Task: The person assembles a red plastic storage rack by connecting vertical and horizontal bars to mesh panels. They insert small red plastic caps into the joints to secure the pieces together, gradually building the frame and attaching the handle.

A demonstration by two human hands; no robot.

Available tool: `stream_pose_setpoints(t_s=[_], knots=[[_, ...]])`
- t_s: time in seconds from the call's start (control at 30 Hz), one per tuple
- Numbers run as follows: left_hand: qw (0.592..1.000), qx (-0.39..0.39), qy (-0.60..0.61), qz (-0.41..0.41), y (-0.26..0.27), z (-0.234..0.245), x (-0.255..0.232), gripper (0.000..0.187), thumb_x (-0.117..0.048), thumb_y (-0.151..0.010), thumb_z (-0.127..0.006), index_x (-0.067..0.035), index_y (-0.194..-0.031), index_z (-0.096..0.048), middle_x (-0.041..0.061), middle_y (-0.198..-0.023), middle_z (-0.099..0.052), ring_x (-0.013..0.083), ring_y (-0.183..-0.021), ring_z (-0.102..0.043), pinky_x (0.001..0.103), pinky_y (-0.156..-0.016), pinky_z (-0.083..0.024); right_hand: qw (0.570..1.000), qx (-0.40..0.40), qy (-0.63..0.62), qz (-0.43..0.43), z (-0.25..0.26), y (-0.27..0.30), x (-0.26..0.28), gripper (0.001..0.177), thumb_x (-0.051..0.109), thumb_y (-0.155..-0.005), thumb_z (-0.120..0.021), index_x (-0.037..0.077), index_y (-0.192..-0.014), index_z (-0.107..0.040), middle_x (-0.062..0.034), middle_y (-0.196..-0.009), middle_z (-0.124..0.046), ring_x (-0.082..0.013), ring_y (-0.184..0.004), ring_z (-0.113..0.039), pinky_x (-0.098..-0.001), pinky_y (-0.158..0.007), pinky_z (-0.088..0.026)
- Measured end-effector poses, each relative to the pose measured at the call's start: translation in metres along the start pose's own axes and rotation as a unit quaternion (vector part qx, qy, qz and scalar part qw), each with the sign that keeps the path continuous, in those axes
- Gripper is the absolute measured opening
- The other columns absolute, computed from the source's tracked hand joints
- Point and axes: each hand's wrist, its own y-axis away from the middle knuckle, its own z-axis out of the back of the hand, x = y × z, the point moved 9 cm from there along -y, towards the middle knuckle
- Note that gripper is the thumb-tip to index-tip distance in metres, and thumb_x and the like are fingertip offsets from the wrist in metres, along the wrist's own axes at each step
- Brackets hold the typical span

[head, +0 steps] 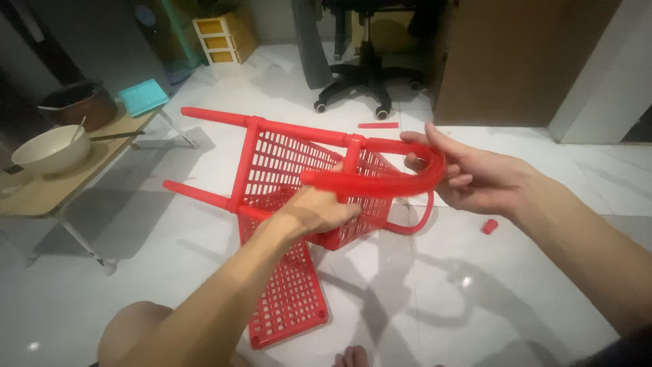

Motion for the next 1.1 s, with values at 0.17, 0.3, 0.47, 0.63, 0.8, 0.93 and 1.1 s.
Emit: stream_pose_setpoints(t_s=[0.17,0.3,0.47,0.63,0.8,0.93,1.1], knots=[[1.0,0.01,-0.014,-0.01,-0.004,-0.001,-0.002,0.059,-0.025,-0.079,-0.068,-0.009,-0.135,-0.056,0.018,-0.12,-0.071,0.032,-0.111,-0.071,0.042,-0.096,-0.055,0.999,0.035,0.04,-0.004,-0.006,0.001,0.004,0.046,0.036,-0.096,-0.057,0.012,-0.134,-0.068,-0.0003,-0.102,-0.07,0.0035,-0.05,-0.034,-0.0088,-0.037,-0.032],[0.997,-0.033,0.007,-0.071,-0.002,0.007,-0.009,0.056,-0.021,-0.078,-0.07,-0.006,-0.13,-0.056,0.018,-0.118,-0.071,0.0319,-0.111,-0.07,0.041,-0.097,-0.055,0.999,0.031,0.019,0.005,-0.005,-0.011,0.003,0.044,0.033,-0.097,-0.058,0.011,-0.133,-0.07,-0.0018,-0.111,-0.07,0.0038,-0.051,-0.034,-0.0079,-0.036,-0.031],[0.997,-0.057,0.031,-0.05,-0.002,0.009,-0.005,0.054,-0.02,-0.08,-0.067,-0.007,-0.132,-0.055,0.019,-0.114,-0.073,0.0321,-0.106,-0.071,0.043,-0.094,-0.055,0.969,0.197,-0.147,0.019,-0.013,-0.01,0.004,0.059,0.0,-0.09,-0.05,-0.009,-0.148,-0.054,-0.0082,-0.114,-0.058,-0.0049,-0.066,-0.046,-0.0155,-0.049,-0.045],[0.999,-0.031,0.045,-0.001,-0.004,0.005,0.003,0.049,-0.021,-0.084,-0.059,-0.008,-0.131,-0.055,0.016,-0.111,-0.075,0.0299,-0.099,-0.076,0.043,-0.091,-0.057,0.94,0.307,-0.143,0.038,-0.029,0.003,-0.004,0.079,-0.013,-0.084,-0.051,-0.003,-0.162,-0.044,-0.0116,-0.122,-0.059,-0.0091,-0.088,-0.054,-0.022,-0.078,-0.055],[0.997,-0.04,0.054,-0.043,-0.006,0.007,0.002,0.052,-0.02,-0.083,-0.058,-0.008,-0.134,-0.055,0.016,-0.111,-0.074,0.0277,-0.099,-0.074,0.042,-0.091,-0.056,0.963,0.153,0.177,0.136,-0.029,0.006,0.002,0.069,0.005,-0.089,-0.058,0.014,-0.157,-0.046,-0.003,-0.132,-0.064,-0.0105,-0.106,-0.064,-0.0292,-0.093,-0.055],[0.997,-0.05,0.041,-0.04,-0.013,0.008,0.011,0.05,-0.023,-0.086,-0.059,-0.006,-0.133,-0.055,0.018,-0.113,-0.074,0.0295,-0.103,-0.073,0.043,-0.093,-0.055,0.889,0.054,0.407,0.204,-0.039,0.011,0.013,0.052,0.026,-0.098,-0.054,0.018,-0.149,-0.048,-0.0048,-0.129,-0.072,-0.0212,-0.097,-0.068,-0.0365,-0.088,-0.057],[0.994,-0.089,0.038,-0.059,-0.014,0.012,0.014,0.048,-0.019,-0.084,-0.058,-0.007,-0.131,-0.059,0.021,-0.113,-0.073,0.035,-0.105,-0.071,0.044,-0.093,-0.053,0.755,-0.018,0.562,0.336,-0.052,0.023,0.024,0.044,0.034,-0.099,-0.055,0.013,-0.138,-0.06,-0.0112,-0.108,-0.074,-0.0189,-0.092,-0.07,-0.0379,-0.08,-0.056]])
